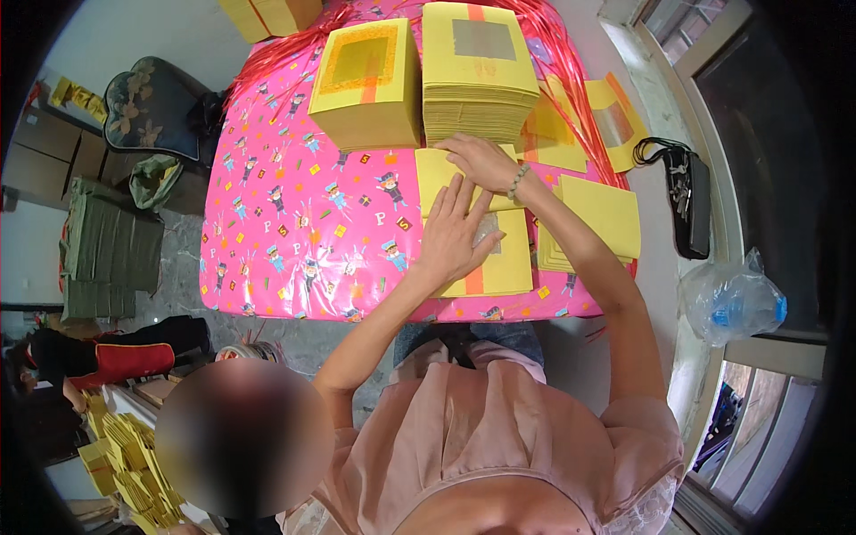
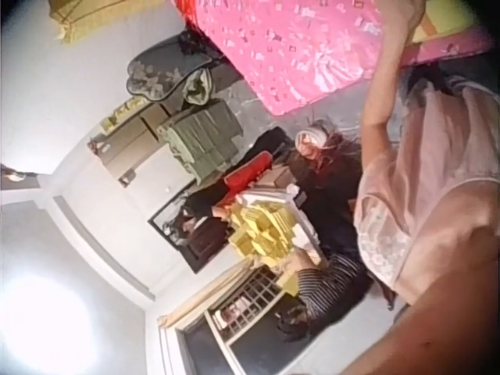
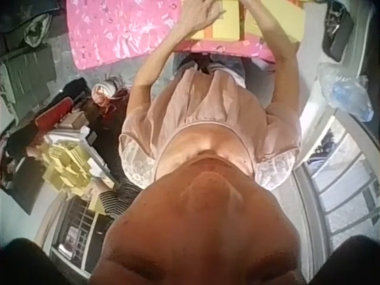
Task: Sorting and stacking bundles of yellow joss paper on a table.
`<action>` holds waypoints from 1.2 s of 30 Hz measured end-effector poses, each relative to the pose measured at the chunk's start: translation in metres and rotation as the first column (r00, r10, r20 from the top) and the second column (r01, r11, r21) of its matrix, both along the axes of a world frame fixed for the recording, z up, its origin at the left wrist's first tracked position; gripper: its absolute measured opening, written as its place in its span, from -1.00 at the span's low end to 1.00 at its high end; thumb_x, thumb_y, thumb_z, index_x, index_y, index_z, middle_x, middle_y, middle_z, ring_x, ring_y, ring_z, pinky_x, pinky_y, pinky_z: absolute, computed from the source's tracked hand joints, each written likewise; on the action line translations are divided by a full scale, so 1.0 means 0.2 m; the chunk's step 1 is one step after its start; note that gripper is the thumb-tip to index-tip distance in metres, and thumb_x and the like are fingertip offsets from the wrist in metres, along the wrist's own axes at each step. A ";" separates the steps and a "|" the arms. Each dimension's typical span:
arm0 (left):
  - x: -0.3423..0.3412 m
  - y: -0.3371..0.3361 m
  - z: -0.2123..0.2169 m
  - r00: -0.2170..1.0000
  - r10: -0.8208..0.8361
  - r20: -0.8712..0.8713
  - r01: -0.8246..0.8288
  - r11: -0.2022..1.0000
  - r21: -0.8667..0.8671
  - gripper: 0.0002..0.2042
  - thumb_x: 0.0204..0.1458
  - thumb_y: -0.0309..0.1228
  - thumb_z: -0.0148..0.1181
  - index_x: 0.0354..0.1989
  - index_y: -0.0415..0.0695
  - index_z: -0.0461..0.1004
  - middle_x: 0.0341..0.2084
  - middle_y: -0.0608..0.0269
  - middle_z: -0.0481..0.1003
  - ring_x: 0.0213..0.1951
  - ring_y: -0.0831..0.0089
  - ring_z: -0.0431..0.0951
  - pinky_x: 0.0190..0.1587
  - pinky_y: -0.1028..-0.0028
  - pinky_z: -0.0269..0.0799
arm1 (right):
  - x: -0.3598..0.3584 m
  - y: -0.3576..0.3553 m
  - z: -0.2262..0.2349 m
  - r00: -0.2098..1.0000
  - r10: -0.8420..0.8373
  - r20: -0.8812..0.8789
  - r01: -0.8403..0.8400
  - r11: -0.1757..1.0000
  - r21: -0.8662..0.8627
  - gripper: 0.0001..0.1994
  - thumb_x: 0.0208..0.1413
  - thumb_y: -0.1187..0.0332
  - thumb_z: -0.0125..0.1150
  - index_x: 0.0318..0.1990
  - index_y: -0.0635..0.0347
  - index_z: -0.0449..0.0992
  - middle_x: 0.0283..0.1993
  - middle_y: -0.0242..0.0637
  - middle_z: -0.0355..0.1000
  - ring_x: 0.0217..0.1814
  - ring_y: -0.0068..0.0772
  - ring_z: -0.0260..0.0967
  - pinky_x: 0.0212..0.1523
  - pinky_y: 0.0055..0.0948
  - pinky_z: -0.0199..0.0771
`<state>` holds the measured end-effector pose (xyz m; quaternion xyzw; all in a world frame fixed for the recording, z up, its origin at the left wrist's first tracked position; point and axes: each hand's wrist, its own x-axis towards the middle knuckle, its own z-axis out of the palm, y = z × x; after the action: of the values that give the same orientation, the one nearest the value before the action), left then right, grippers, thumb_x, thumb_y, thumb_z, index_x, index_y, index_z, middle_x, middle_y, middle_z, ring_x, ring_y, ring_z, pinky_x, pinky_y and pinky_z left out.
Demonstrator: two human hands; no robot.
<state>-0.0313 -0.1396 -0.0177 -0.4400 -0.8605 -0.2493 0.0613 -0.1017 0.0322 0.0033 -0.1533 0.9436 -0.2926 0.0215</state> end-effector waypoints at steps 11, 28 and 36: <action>-0.01 -0.01 -0.02 0.999 -0.010 -0.047 0.010 1.000 -0.008 -0.35 0.10 -0.06 0.08 0.30 -0.21 0.26 0.37 -0.23 0.10 0.41 -0.20 0.03 0.41 0.00 -0.05 | 0.54 -0.02 0.02 0.974 -0.191 -0.119 0.205 0.971 0.120 -0.49 0.32 0.30 -0.04 0.36 0.34 0.16 0.43 0.11 0.09 0.51 0.14 -0.06 0.47 -0.01 -0.07; -0.06 -0.16 0.00 0.998 -0.049 0.046 0.053 0.994 -0.097 -0.17 0.07 -0.01 0.10 0.44 -0.23 0.02 0.42 -0.27 -0.04 0.46 -0.15 -0.09 0.44 0.02 -0.12 | 0.67 -0.02 -0.10 0.973 -0.113 -0.201 0.162 0.956 0.246 -0.17 0.30 -0.15 -0.12 0.46 0.38 -0.10 0.56 0.14 -0.29 0.63 0.05 -0.46 0.56 -0.07 -0.44; -0.11 -0.17 -0.02 0.990 -0.078 0.115 0.088 0.993 -0.079 -0.24 0.10 -0.02 0.00 0.44 -0.18 0.05 0.43 -0.25 -0.05 0.46 -0.15 -0.11 0.46 0.01 -0.18 | 0.64 -0.03 -0.12 0.960 -0.147 -0.238 0.206 0.946 0.249 -0.25 0.24 0.03 0.09 0.42 0.35 0.04 0.52 0.14 -0.14 0.60 0.06 -0.28 0.54 -0.05 -0.25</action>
<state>-0.0538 -0.1743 -0.0226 -0.4630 -0.8532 -0.2397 -0.0160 0.0269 0.0268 -0.0214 -0.0941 0.9814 -0.1428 -0.0868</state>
